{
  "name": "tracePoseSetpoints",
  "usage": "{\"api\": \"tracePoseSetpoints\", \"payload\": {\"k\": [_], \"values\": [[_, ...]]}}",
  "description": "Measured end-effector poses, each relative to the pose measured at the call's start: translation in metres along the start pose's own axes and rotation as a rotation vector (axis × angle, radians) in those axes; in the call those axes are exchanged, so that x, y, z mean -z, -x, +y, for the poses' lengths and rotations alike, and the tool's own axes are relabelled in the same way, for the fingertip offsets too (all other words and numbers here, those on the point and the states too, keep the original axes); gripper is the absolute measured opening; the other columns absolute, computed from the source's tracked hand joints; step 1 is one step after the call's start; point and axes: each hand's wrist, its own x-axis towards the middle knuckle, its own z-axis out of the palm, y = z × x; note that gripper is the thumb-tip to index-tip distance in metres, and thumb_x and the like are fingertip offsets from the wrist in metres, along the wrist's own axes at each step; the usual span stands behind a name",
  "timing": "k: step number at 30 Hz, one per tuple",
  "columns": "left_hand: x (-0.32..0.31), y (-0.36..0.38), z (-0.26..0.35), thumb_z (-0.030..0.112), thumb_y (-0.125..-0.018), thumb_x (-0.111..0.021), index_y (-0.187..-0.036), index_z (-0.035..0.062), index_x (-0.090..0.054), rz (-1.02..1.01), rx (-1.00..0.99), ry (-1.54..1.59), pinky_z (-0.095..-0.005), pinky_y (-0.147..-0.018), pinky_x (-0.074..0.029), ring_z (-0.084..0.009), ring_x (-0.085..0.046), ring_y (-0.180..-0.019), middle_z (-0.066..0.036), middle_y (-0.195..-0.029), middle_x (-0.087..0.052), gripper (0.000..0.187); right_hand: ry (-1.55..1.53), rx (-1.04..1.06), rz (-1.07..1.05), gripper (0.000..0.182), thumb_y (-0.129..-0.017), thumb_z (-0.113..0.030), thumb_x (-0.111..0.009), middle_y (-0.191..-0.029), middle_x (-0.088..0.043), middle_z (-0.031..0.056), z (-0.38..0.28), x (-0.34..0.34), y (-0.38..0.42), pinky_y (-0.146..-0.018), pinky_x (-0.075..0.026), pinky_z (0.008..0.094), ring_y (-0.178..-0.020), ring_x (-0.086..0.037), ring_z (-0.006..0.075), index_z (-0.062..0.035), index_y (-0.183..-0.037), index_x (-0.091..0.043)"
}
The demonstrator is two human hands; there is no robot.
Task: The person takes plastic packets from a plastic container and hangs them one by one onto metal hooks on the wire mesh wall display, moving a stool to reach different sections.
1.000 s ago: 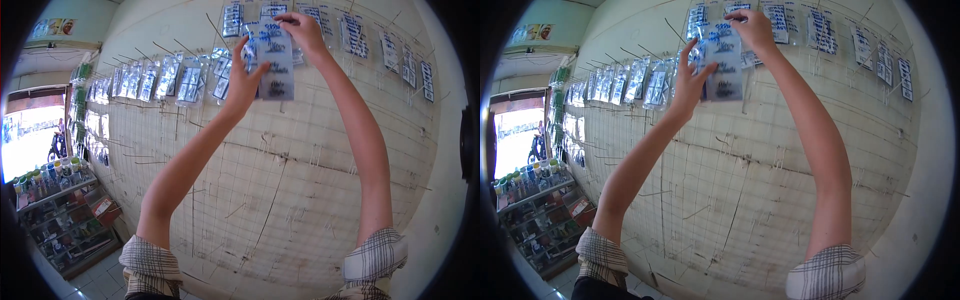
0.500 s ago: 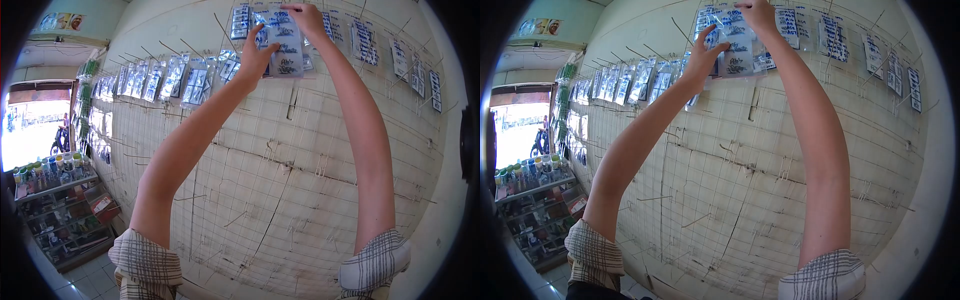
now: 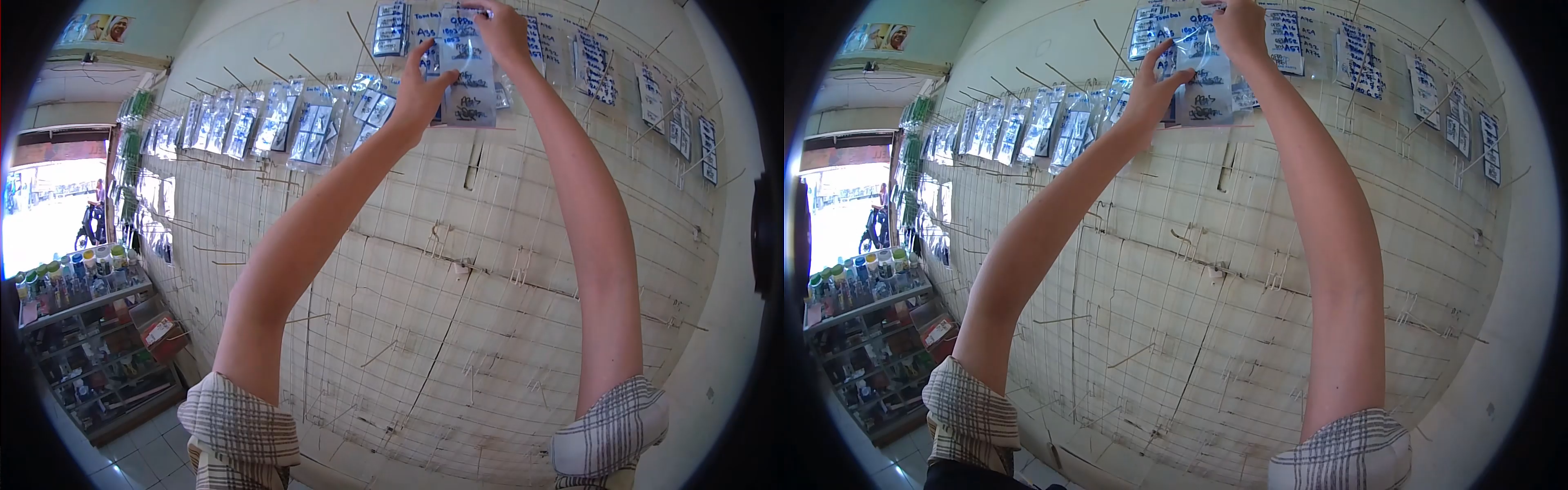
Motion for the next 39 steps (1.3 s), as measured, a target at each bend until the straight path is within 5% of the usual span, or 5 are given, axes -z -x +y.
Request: {"api": "tracePoseSetpoints", "payload": {"k": [12, 17, 30, 34, 39], "values": [[0.003, -0.008, 0.000, 0.019, -0.076, -0.061, -0.131, 0.0169, -0.029, 0.009, -0.007, -0.021, -0.0323, -0.079, -0.044, -0.0206, -0.052, -0.095, -0.014, -0.111, -0.049, 0.063, 0.007, 0.189, 0.083, 0.012, -0.068, 0.000, -0.055, -0.072, -0.061, 0.0160, 0.005, -0.007, 0.001, -0.064, -0.045, 0.0386, -0.068, -0.058, 0.0324, -0.0034, -0.072, -0.066], [-0.002, -0.007, -0.016, 0.020, -0.074, -0.063, -0.130, 0.0159, -0.033, 0.037, 0.015, -0.106, -0.0329, -0.082, -0.042, -0.0215, -0.050, -0.099, -0.012, -0.113, -0.049, 0.063, 0.173, -0.132, -0.254, 0.021, -0.073, -0.003, -0.053, -0.081, -0.062, 0.0124, 0.015, -0.003, 0.022, -0.075, -0.047, 0.0332, -0.083, -0.059, 0.0265, -0.0096, -0.085, -0.068], [-0.019, 0.003, -0.110, 0.033, -0.069, -0.065, -0.130, 0.0115, -0.031, -0.095, 0.219, -0.537, -0.0395, -0.090, -0.037, -0.0394, -0.042, -0.107, -0.029, -0.115, -0.040, 0.073, 0.272, -0.350, -0.407, 0.035, -0.072, 0.002, -0.052, -0.112, -0.039, 0.0191, 0.044, -0.003, 0.129, -0.087, -0.040, 0.0369, -0.105, -0.041, 0.0360, -0.0112, -0.102, -0.062], [0.008, 0.030, -0.090, 0.029, -0.073, -0.064, -0.127, 0.0101, -0.036, -0.053, 0.060, -0.564, -0.0377, -0.091, -0.037, -0.0350, -0.045, -0.106, -0.026, -0.117, -0.039, 0.064, 0.548, -0.193, -0.265, 0.038, -0.071, -0.004, -0.057, -0.117, -0.039, 0.0153, 0.004, 0.014, 0.135, -0.089, -0.034, 0.0417, -0.107, -0.035, 0.0335, -0.0149, -0.107, -0.058], [0.065, 0.133, 0.001, 0.018, -0.085, -0.053, -0.114, 0.0020, -0.046, -0.040, 0.015, -0.079, -0.0295, -0.085, -0.039, -0.0189, -0.048, -0.103, -0.011, -0.112, -0.048, 0.034, 0.103, -0.103, -0.323, 0.029, -0.071, -0.006, -0.058, -0.107, -0.045, 0.0097, -0.112, 0.059, 0.155, -0.084, -0.034, 0.0416, -0.101, -0.039, 0.0287, -0.0104, -0.100, -0.059]]}}
